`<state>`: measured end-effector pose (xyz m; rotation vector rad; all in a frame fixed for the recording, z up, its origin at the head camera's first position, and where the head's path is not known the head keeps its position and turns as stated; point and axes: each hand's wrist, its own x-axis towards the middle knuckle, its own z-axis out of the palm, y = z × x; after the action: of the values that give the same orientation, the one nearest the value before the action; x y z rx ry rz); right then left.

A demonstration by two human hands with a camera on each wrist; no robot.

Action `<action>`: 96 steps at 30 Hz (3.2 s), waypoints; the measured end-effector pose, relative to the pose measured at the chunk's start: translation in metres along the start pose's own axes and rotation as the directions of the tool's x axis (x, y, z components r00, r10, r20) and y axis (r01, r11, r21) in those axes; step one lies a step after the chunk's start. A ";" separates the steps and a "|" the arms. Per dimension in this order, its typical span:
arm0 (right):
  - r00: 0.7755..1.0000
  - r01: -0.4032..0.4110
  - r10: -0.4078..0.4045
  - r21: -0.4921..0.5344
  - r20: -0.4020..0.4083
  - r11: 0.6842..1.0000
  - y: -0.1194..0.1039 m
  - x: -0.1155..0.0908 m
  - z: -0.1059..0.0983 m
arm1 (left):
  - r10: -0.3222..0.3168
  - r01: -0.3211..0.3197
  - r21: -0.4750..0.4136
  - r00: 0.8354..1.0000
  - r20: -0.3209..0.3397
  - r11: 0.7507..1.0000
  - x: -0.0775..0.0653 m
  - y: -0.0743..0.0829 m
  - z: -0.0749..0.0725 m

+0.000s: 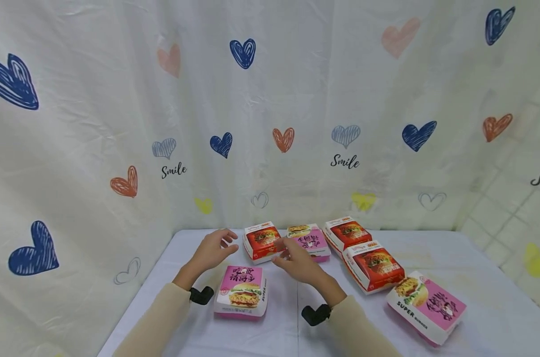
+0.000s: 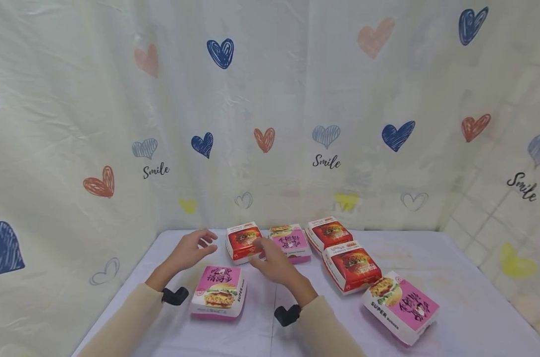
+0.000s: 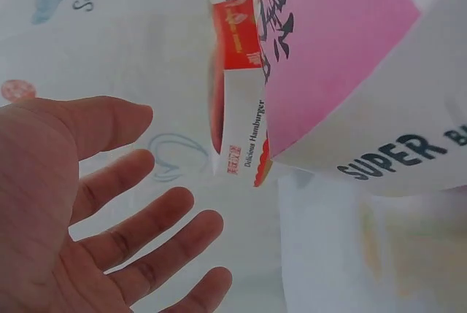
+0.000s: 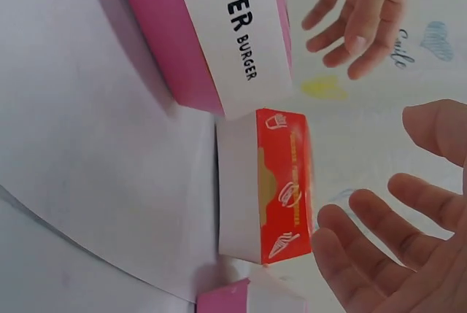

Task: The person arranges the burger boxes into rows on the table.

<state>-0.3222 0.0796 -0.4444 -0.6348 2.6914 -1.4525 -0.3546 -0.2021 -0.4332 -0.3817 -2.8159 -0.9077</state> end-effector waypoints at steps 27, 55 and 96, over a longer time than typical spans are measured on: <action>1.000 -0.030 0.020 -0.740 -0.023 0.672 0.014 0.059 0.009 | -0.051 0.036 0.061 0.962 0.269 0.998 0.038 -0.003 0.027; 0.997 0.041 -0.072 -0.699 -0.015 0.714 0.004 0.057 0.026 | -0.022 0.020 0.011 0.959 0.281 1.000 0.027 -0.024 0.012; 0.999 -0.002 0.020 -0.534 0.028 0.845 0.006 0.062 0.032 | -0.025 0.042 -0.069 0.972 0.233 0.997 0.024 -0.049 0.023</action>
<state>-0.3748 0.0353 -0.4568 -0.6425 3.0702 -0.6531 -0.3937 -0.2222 -0.4733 -0.4802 -3.0134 -1.0397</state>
